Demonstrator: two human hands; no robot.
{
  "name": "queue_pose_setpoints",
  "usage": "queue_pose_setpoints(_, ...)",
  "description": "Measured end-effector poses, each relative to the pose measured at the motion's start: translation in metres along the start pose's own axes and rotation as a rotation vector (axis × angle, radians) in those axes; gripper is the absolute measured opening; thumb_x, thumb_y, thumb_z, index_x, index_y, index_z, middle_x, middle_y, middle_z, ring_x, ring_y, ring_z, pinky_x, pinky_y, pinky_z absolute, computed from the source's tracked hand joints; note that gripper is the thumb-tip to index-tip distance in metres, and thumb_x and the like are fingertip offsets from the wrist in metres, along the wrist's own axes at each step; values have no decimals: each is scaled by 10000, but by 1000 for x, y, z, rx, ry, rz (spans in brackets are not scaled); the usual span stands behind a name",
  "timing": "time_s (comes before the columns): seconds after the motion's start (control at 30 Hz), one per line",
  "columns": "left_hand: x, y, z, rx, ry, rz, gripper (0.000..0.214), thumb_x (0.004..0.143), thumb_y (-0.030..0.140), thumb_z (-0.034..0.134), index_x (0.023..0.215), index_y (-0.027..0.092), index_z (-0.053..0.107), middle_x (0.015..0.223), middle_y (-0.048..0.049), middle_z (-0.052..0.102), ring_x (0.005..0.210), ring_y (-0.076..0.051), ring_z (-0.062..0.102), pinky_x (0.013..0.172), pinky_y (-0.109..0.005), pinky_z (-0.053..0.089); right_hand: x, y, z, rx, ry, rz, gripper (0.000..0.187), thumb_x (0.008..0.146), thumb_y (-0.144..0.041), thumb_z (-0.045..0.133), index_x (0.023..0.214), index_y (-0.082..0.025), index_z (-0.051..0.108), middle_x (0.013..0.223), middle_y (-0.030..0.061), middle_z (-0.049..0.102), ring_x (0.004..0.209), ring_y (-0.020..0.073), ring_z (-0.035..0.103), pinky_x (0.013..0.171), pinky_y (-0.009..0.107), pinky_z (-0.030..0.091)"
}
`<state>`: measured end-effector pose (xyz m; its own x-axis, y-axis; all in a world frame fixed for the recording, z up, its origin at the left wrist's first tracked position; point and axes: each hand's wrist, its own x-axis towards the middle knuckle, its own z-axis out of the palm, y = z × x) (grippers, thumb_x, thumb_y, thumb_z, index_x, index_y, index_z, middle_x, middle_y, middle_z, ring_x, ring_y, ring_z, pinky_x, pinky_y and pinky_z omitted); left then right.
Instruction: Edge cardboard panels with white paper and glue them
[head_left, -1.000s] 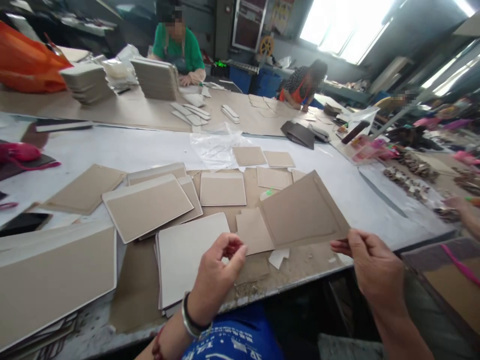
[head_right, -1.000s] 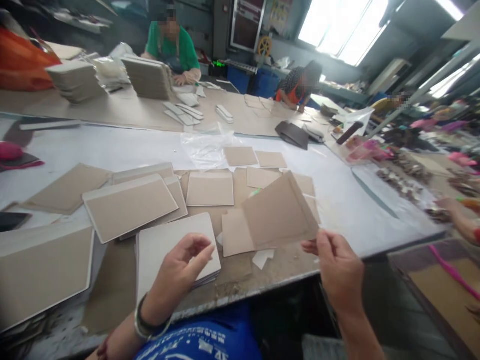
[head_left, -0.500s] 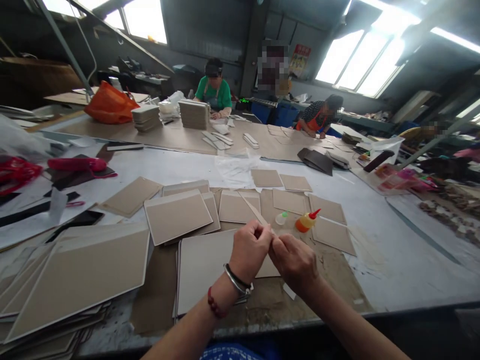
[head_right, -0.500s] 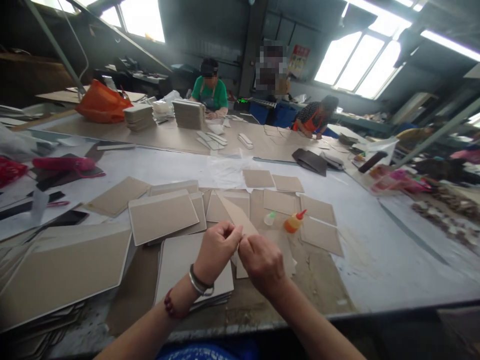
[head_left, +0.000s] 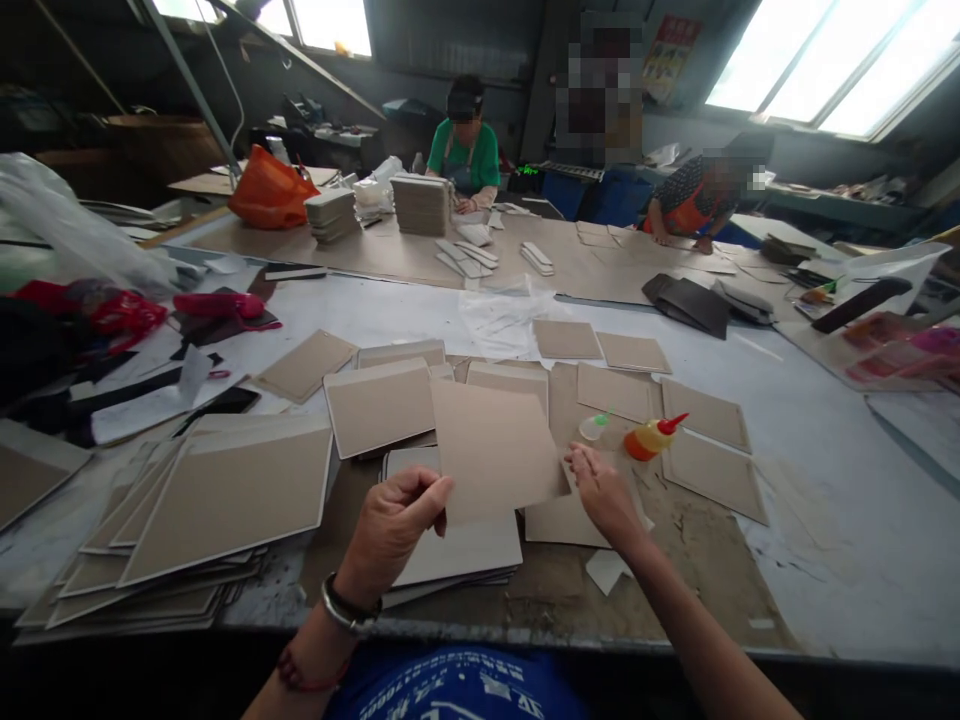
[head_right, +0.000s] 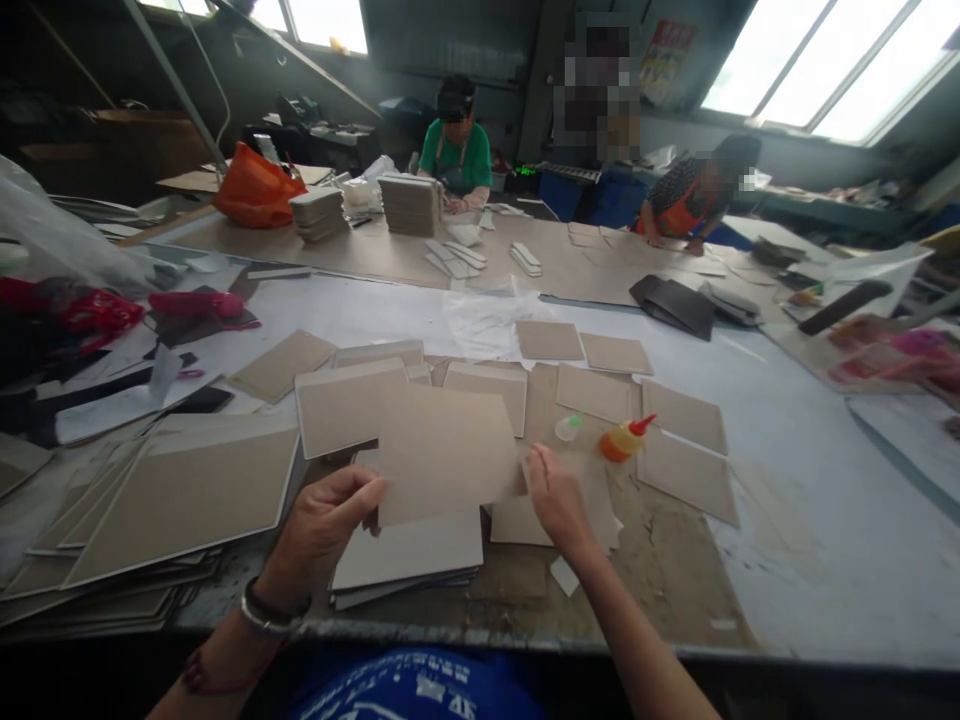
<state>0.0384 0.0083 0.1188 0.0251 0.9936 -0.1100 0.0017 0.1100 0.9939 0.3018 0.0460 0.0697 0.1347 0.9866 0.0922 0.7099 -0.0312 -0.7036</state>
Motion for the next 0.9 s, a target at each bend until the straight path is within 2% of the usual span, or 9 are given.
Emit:
queue_pose_setpoints(0.07,-7,-13,-9,-24,-8,-51,260,735,363,584,574,166,532,457,35,520,458,-81,450,496,-207,366,4,9,11,152,-193,163,342,825,-390,343,864,-165,598,761,67,631,698,187,593,616,308,472)
queue_pose_setpoints(0.1,-10,-20,-14,-29,-10,-78,260,735,371,582,582,167,532,458,35,521,460,-84,448,495,-209,366,4,11,17,210,-251,211,332,806,-410,367,809,-166,592,706,44,607,644,168,569,576,285,459)
queue_pose_setpoints(0.2,-21,-38,-28,40,17,-154,276,735,407,564,596,170,532,466,36,519,471,-91,453,513,-218,373,-3,13,32,321,-323,269,307,737,-456,465,742,-163,558,646,-2,540,579,125,491,526,244,411)
queue_pose_setpoints(0.33,-35,-70,-45,309,111,-247,310,738,444,506,574,182,503,466,41,497,488,-102,456,542,-227,367,-15,18,56,345,-389,292,301,677,-453,529,778,-170,520,644,-17,519,559,115,451,503,238,370)
queue_pose_setpoints(0.43,-44,-99,-52,465,176,-319,316,747,459,450,576,195,478,448,50,455,471,-113,438,526,-236,346,-25,24,76,266,-392,252,274,658,-442,533,752,-186,497,638,-9,525,582,135,473,537,260,385)
queue_pose_setpoints(0.53,-47,-119,-54,593,220,-310,313,752,453,417,571,202,462,468,50,428,497,-119,433,541,-240,331,-33,30,90,206,-367,212,250,670,-437,515,748,-201,488,663,1,541,614,153,502,578,279,405)
queue_pose_setpoints(0.73,-41,-130,-57,707,201,-300,265,764,386,398,570,207,416,515,43,433,527,-118,425,560,-237,315,-42,42,103,117,-342,171,231,704,-428,487,771,-207,475,690,13,558,644,170,533,646,310,429)
queue_pose_setpoints(0.9,-37,-137,-60,778,146,-316,234,790,333,402,593,208,416,543,38,442,536,-120,415,563,-235,302,-43,40,105,52,-330,174,230,710,-430,482,781,-212,468,685,13,566,641,175,545,658,318,439)
